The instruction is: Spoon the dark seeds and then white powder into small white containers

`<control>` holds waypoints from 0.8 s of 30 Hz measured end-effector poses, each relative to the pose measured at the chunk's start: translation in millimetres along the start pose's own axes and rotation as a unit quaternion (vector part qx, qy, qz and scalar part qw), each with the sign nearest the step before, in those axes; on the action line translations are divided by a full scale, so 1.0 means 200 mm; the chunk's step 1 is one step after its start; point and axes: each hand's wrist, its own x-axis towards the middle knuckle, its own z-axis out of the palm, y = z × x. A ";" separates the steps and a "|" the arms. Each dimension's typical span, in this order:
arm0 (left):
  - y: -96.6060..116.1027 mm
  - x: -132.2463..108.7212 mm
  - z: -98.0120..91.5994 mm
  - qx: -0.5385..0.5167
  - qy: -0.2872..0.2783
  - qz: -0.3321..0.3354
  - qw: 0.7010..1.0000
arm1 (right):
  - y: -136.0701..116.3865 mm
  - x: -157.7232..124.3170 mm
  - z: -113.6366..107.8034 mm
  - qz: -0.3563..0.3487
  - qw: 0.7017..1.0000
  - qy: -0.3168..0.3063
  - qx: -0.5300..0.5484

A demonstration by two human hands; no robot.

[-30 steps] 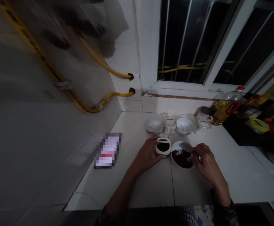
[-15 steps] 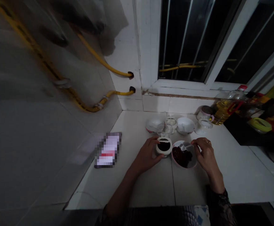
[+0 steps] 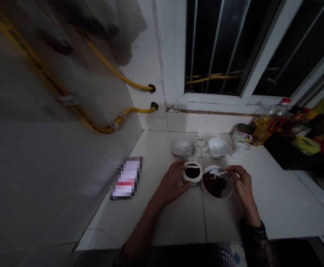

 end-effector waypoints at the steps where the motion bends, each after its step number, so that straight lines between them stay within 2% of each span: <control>1: 0.00 0.00 0.00 0.003 0.004 0.000 1.000 | 0.00 0.00 0.00 0.019 1.000 0.009 0.016; 5: -0.01 -0.01 0.00 0.005 0.014 0.002 1.000 | -0.01 0.00 -0.01 0.050 0.997 0.035 0.041; 9: -0.02 -0.01 0.01 0.003 0.010 0.003 1.000 | -0.01 0.00 -0.01 0.068 0.996 0.031 0.057; 17: -0.01 0.00 -0.01 0.007 -0.001 0.003 1.000 | -0.03 0.02 -0.01 0.133 0.977 0.037 0.160; 21: -0.01 0.00 0.00 0.002 -0.001 0.005 1.000 | -0.09 0.01 0.00 0.112 0.974 0.048 0.189; 24: -0.01 0.00 0.00 -0.004 -0.001 0.003 1.000 | -0.16 -0.01 0.04 0.039 0.985 0.054 0.156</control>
